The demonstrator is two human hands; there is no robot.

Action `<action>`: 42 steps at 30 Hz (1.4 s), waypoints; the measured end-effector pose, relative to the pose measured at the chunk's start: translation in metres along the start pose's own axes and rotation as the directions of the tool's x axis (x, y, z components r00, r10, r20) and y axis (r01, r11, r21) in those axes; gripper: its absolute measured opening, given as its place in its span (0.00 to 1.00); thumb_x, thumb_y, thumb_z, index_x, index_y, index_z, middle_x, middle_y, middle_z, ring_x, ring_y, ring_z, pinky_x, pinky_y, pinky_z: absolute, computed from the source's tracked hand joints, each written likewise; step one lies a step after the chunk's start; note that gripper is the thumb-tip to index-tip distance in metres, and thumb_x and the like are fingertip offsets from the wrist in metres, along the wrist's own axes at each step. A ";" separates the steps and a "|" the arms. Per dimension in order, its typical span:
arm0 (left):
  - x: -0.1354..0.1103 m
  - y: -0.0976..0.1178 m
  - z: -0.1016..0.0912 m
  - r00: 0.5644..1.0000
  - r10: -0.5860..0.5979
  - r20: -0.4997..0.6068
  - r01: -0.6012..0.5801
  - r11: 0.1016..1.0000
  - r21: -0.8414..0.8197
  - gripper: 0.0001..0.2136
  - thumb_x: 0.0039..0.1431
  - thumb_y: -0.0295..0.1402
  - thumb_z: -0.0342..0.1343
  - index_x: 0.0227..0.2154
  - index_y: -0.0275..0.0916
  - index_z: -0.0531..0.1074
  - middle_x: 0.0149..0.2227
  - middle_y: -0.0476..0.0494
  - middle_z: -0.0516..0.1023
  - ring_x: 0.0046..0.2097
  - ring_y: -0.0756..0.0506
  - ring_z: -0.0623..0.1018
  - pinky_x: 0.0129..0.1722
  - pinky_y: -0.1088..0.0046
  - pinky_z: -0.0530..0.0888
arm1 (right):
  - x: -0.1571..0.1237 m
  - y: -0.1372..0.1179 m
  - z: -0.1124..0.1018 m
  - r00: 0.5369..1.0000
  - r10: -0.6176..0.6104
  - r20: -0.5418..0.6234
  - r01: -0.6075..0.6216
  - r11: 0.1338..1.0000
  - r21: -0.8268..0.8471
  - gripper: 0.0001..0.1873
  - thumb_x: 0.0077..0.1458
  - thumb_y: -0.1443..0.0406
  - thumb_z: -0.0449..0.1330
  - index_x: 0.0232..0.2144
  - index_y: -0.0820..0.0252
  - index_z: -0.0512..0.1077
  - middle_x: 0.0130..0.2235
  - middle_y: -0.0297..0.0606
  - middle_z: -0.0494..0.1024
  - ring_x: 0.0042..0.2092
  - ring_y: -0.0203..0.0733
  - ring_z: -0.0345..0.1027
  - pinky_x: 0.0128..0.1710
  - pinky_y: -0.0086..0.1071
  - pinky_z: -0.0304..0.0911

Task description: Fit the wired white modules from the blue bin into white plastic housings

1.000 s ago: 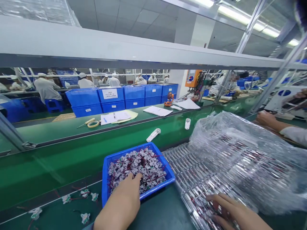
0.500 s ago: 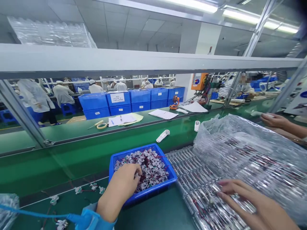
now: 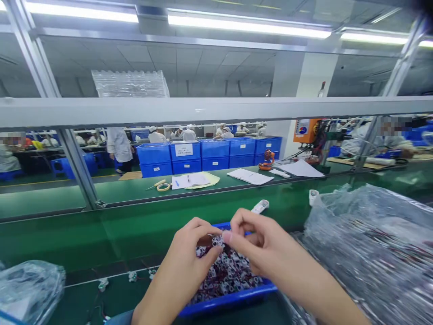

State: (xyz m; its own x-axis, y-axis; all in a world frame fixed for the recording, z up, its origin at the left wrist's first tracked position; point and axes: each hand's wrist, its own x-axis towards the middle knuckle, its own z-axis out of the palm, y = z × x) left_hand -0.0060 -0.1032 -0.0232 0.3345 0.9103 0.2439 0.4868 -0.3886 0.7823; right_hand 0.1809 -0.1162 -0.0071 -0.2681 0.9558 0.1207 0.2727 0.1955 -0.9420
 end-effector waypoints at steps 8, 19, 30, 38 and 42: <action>0.001 -0.007 -0.023 0.986 -0.115 -0.117 0.105 0.990 -0.094 0.09 0.59 0.31 0.62 0.42 0.48 0.79 0.43 0.54 0.82 0.44 0.47 0.81 0.47 0.70 0.78 | 0.017 0.017 0.022 0.989 -0.142 -0.029 0.129 0.956 -0.263 0.15 0.66 0.50 0.49 0.36 0.50 0.68 0.33 0.34 0.79 0.35 0.44 0.73 0.24 0.29 0.56; 0.006 -0.007 -0.013 0.988 -0.120 -0.094 0.113 0.990 -0.079 0.11 0.57 0.31 0.63 0.43 0.49 0.79 0.43 0.54 0.82 0.44 0.47 0.81 0.46 0.71 0.78 | 0.027 0.022 0.010 0.946 -0.299 -0.125 0.222 0.880 -0.420 0.11 0.60 0.57 0.56 0.31 0.48 0.76 0.31 0.32 0.80 0.29 0.41 0.70 0.27 0.30 0.61; 0.007 -0.006 -0.007 0.999 0.002 -0.037 -0.009 0.982 -0.188 0.12 0.62 0.27 0.57 0.45 0.48 0.79 0.47 0.51 0.77 0.45 0.49 0.80 0.48 0.75 0.79 | 0.029 0.021 0.018 0.952 -0.264 -0.152 0.170 0.874 -0.455 0.10 0.64 0.61 0.53 0.32 0.53 0.71 0.29 0.33 0.75 0.27 0.39 0.64 0.26 0.31 0.57; 0.003 -0.002 -0.011 0.996 -0.064 0.055 0.079 0.934 -0.347 0.13 0.63 0.32 0.61 0.49 0.52 0.79 0.45 0.54 0.81 0.47 0.48 0.80 0.49 0.75 0.77 | 0.019 0.007 0.021 0.992 -0.118 -0.051 0.099 0.952 -0.290 0.15 0.72 0.54 0.45 0.37 0.52 0.66 0.37 0.30 0.75 0.37 0.38 0.68 0.37 0.31 0.60; 0.004 0.000 -0.010 0.999 0.005 0.046 0.006 0.970 -0.245 0.09 0.65 0.32 0.58 0.41 0.50 0.82 0.36 0.56 0.82 0.39 0.50 0.79 0.41 0.77 0.75 | 0.019 0.007 0.026 0.993 -0.117 0.016 0.116 0.951 -0.286 0.14 0.72 0.52 0.45 0.43 0.49 0.67 0.43 0.29 0.76 0.44 0.37 0.69 0.43 0.30 0.62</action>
State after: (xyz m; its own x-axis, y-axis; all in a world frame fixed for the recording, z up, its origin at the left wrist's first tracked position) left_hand -0.0127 -0.0983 -0.0170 0.3737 0.9008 0.2214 0.2765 -0.3360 0.9004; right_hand 0.1537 -0.1020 -0.0193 -0.3126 0.9229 0.2247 0.4921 0.3597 -0.7927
